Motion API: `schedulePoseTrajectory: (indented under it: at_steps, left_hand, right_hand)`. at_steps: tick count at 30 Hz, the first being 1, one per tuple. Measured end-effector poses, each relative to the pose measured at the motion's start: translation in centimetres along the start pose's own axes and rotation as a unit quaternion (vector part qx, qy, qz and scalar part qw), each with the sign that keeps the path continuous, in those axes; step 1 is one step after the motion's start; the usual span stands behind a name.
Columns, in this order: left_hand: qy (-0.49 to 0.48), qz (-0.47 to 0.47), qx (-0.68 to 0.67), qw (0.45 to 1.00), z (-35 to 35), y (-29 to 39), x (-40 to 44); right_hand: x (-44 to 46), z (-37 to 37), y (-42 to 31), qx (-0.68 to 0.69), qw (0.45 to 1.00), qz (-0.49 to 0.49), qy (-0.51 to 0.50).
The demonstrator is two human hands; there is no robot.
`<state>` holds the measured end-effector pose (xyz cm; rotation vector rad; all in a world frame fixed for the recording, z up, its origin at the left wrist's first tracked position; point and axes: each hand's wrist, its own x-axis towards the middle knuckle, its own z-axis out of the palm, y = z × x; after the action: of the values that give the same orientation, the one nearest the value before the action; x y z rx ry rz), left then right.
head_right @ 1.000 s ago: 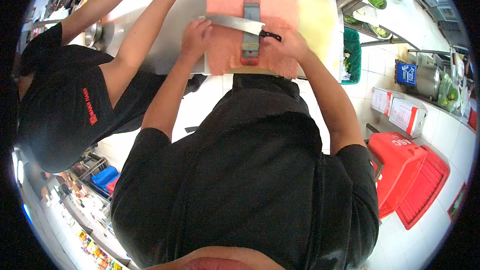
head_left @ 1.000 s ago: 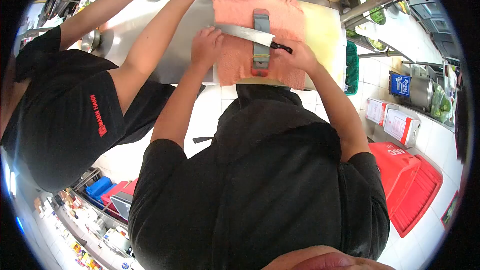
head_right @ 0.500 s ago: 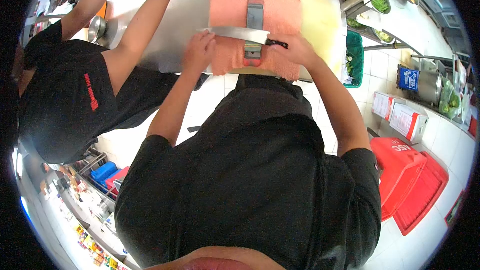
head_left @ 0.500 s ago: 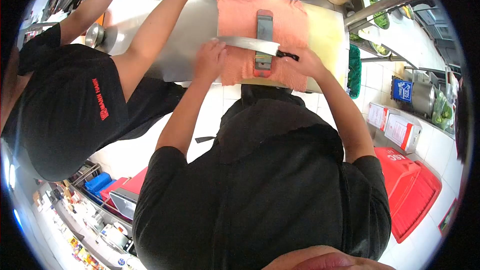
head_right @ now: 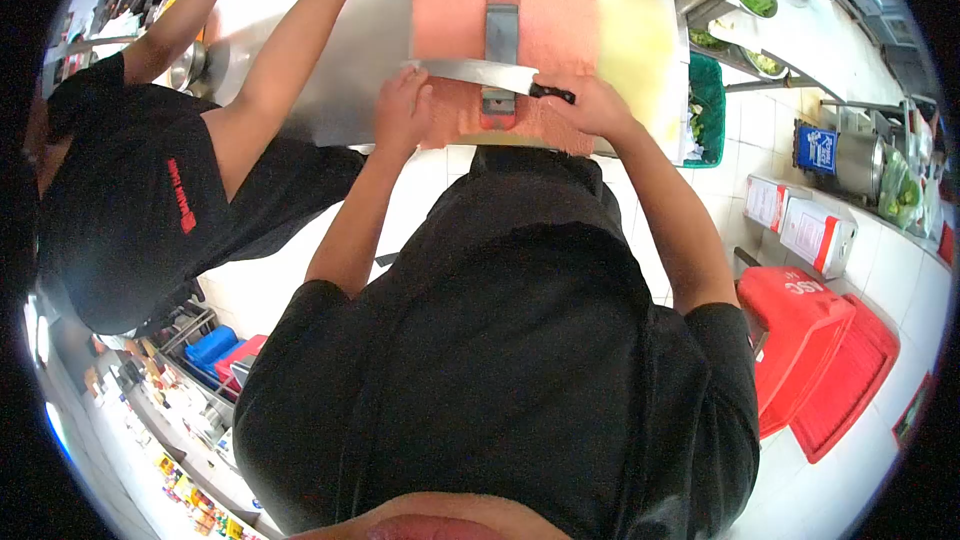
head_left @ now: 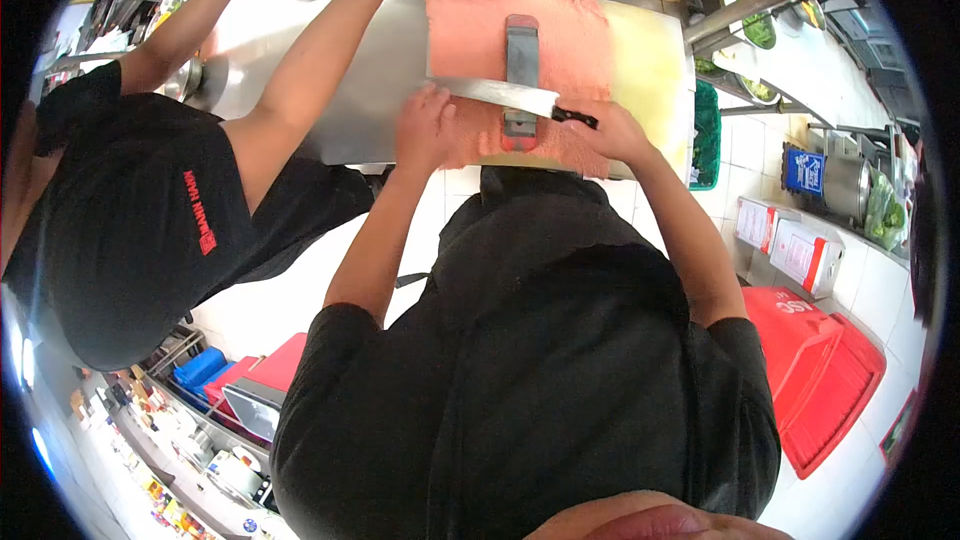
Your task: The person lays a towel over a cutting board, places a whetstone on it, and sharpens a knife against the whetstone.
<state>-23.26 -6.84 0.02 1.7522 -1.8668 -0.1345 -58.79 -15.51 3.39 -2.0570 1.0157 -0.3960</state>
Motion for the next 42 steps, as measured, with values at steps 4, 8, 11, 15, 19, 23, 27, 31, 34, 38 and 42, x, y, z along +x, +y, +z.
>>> schedulePoseTrajectory:
  at_steps: [4,8,11,15,19,23,27,31,34,38,42]
  left_hand:
    - [0.003,-0.007,-0.017,1.000,0.2,-1.7,2.5]
    - [-0.053,0.030,-0.009,0.998,0.4,0.5,2.8]
    - [-0.047,0.046,-0.046,0.997,0.8,3.7,2.5]
    - [0.000,0.038,-0.077,0.996,2.7,2.0,5.5]
    - [-0.005,0.072,-0.031,0.997,3.0,-0.5,9.1]
    - [-0.086,0.079,-0.084,0.990,2.9,2.6,6.6]
    - [-0.108,0.077,-0.131,0.982,3.8,4.5,4.8]
    - [-0.025,0.112,-0.094,0.989,4.6,2.2,9.1]
    - [-0.038,0.121,-0.063,0.990,4.3,0.8,11.9]
    - [-0.070,0.154,-0.107,0.980,5.3,2.3,8.3]
    - [-0.105,0.123,-0.134,0.978,4.1,6.1,4.8]
  right_hand:
    - [2.2,0.6,0.5,-0.012,0.997,-0.069,0.043]
    - [-2.5,-0.1,-0.1,-0.008,0.998,0.060,0.026]
    - [-5.9,-0.2,-0.4,-0.025,0.994,0.077,0.068]
    - [-3.5,0.2,-0.9,-0.043,0.989,0.105,0.099]
    - [-0.5,0.7,-0.2,-0.065,0.986,0.079,0.131]
    - [-6.4,0.5,-0.4,-0.036,0.984,0.124,0.121]
    - [-10.8,1.7,-2.3,-0.026,0.972,0.170,0.158]
    - [-4.7,1.6,-0.8,-0.073,0.971,0.135,0.182]
    - [-2.6,1.3,-0.7,-0.049,0.973,0.130,0.183]
    - [-8.2,1.4,-1.4,-0.074,0.971,0.135,0.181]
    - [-13.4,2.4,-3.1,-0.022,0.967,0.182,0.176]
